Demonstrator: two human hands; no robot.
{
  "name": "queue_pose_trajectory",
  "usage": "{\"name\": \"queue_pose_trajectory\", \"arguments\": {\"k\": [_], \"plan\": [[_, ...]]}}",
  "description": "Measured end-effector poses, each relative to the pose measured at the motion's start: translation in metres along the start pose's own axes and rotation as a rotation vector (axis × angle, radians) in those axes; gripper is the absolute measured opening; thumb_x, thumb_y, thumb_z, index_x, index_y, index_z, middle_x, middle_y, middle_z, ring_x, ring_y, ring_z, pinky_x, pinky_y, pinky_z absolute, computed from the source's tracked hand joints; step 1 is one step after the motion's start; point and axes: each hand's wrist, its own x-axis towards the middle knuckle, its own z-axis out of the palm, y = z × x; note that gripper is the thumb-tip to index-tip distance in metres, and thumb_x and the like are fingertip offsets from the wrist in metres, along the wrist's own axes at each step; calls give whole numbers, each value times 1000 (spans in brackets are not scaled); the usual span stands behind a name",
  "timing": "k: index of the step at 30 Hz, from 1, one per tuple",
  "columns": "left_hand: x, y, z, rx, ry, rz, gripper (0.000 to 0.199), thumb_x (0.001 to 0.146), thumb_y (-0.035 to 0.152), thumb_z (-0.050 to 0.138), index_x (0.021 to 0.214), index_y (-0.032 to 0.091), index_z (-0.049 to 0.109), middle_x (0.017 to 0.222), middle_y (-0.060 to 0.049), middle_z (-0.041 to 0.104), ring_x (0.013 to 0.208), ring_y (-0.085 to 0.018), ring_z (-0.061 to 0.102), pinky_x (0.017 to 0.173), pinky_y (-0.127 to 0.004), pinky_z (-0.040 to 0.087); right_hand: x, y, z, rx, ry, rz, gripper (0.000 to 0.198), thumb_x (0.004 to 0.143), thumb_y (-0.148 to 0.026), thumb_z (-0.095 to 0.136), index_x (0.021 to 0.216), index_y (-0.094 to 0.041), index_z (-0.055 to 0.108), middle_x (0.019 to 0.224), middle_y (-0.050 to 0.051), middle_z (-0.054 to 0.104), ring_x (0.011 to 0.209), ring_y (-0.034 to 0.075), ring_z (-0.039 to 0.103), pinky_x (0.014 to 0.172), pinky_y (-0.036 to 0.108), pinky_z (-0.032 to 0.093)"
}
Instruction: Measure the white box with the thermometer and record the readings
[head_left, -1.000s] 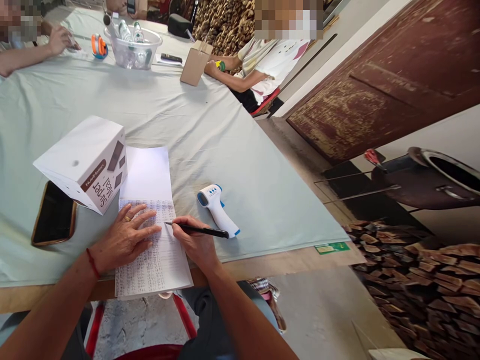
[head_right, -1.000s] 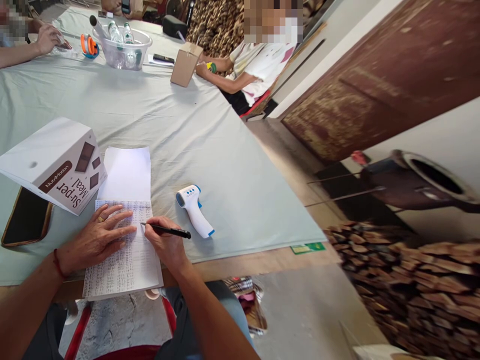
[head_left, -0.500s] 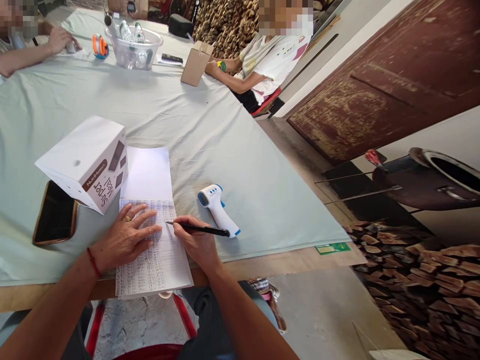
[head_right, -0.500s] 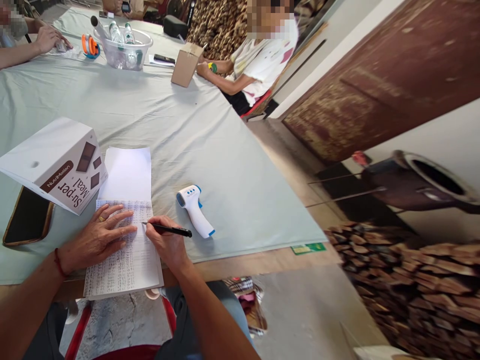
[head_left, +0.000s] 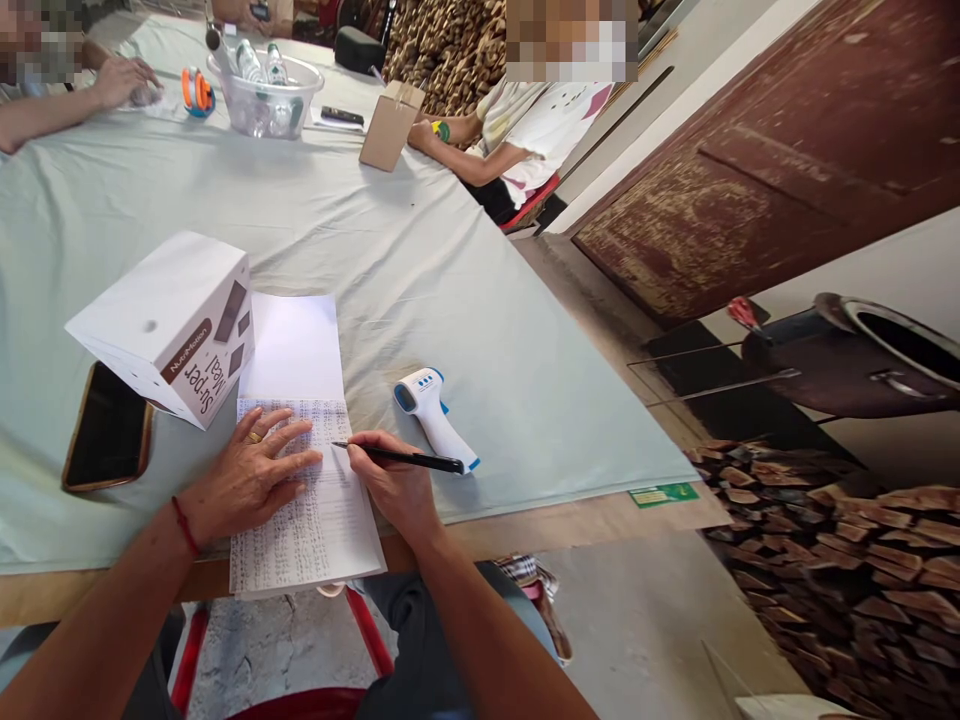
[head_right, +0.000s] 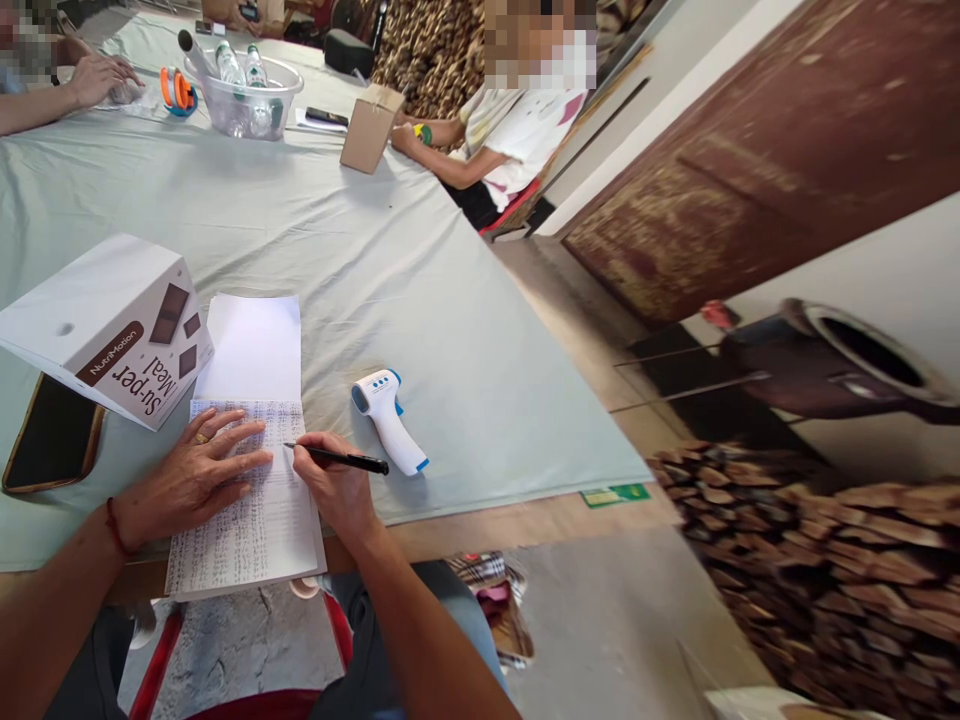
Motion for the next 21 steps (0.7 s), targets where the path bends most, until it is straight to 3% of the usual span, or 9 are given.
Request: {"name": "queue_pose_trajectory", "arguments": {"k": [21], "plan": [[1, 1, -2, -10, -3, -6, 36, 101, 32, 50, 135, 30, 62, 151, -6, 51, 145, -34, 37, 118, -62, 26, 0, 0, -1, -10, 11, 2, 18, 76, -35, 60, 71, -20, 67, 69, 3, 70, 64, 18, 63, 64, 30, 51]]}}
